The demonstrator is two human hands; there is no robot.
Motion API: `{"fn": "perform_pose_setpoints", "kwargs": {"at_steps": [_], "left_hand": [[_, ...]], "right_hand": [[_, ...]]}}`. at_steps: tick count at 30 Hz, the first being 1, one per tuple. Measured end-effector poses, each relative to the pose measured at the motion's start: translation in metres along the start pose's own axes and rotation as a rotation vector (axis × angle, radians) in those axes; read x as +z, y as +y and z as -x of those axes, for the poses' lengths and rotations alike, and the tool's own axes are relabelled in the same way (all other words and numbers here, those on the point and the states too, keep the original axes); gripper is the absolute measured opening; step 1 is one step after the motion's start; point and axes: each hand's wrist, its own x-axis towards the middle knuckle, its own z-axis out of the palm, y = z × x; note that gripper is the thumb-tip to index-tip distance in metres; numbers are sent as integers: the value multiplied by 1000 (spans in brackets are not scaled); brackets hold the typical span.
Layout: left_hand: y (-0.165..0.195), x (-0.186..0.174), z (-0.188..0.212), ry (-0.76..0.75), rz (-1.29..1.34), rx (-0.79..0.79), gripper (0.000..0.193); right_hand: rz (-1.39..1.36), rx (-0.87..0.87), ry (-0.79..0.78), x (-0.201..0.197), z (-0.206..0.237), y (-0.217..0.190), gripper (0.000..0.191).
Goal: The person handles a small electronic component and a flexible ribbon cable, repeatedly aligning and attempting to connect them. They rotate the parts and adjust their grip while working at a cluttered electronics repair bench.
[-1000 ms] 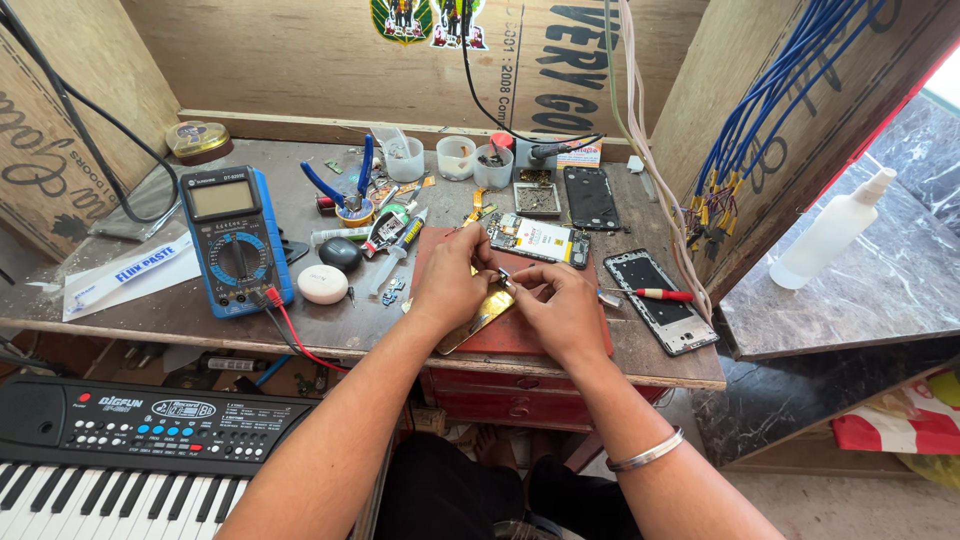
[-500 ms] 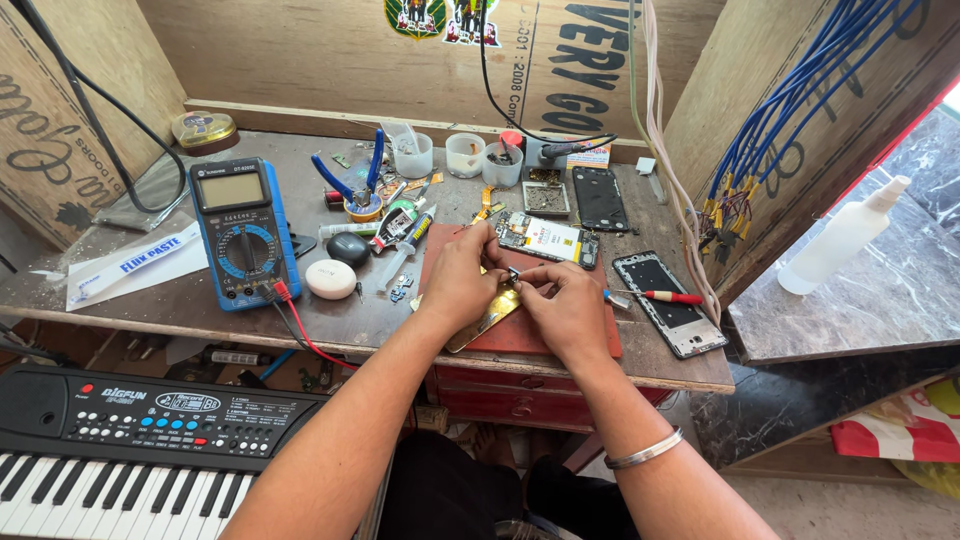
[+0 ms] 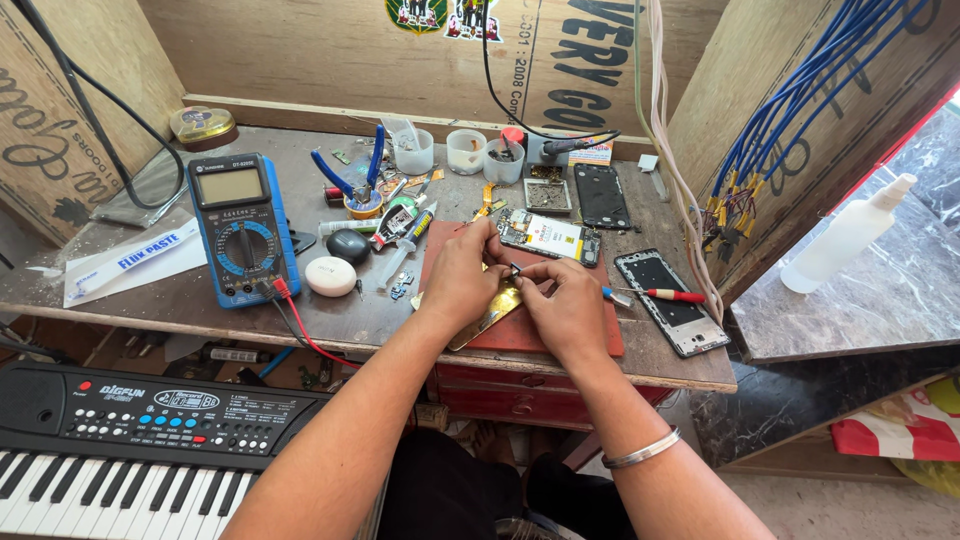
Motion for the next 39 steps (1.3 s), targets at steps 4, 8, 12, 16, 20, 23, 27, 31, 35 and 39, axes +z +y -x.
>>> {"fn": "perform_pose_setpoints", "kwargs": {"at_steps": [4,8,12,16,20,23,27,31,35,39], "left_hand": [[2,0,0,-6,19,-38,32],[3,0,1,-22,22,-56,32],[5,-2,1,-32,62,-73,30],[9,-4,3,-38,35,-91,29],[12,-6,5,-18,9,-62,31],[12,-7,5,-30,14,-77,31],[8,-5,5,-11,30,-85,33],[2,-4,5,-10,68,-59,34],[0,-2,7,-17,122,-25,42],[4,-6,8,-30,85,-20,39]], "right_hand": [[3,26,-21,-1,2,-5,14],[36,5,-14,-3,3,-8,14],[48,15,-20,-4,4,-11,13],[39,60,-39,-3,5,-13,14],[56,37,-38,-4,5,-14,15],[48,34,-31,-3,5,-12,15],[28,20,-21,-3,4,-9,14],[12,-19,-9,-2,2,-4,14],[-26,-3,-11,-1,2,3,15],[-70,-1,1,-2,1,9,16]]}}
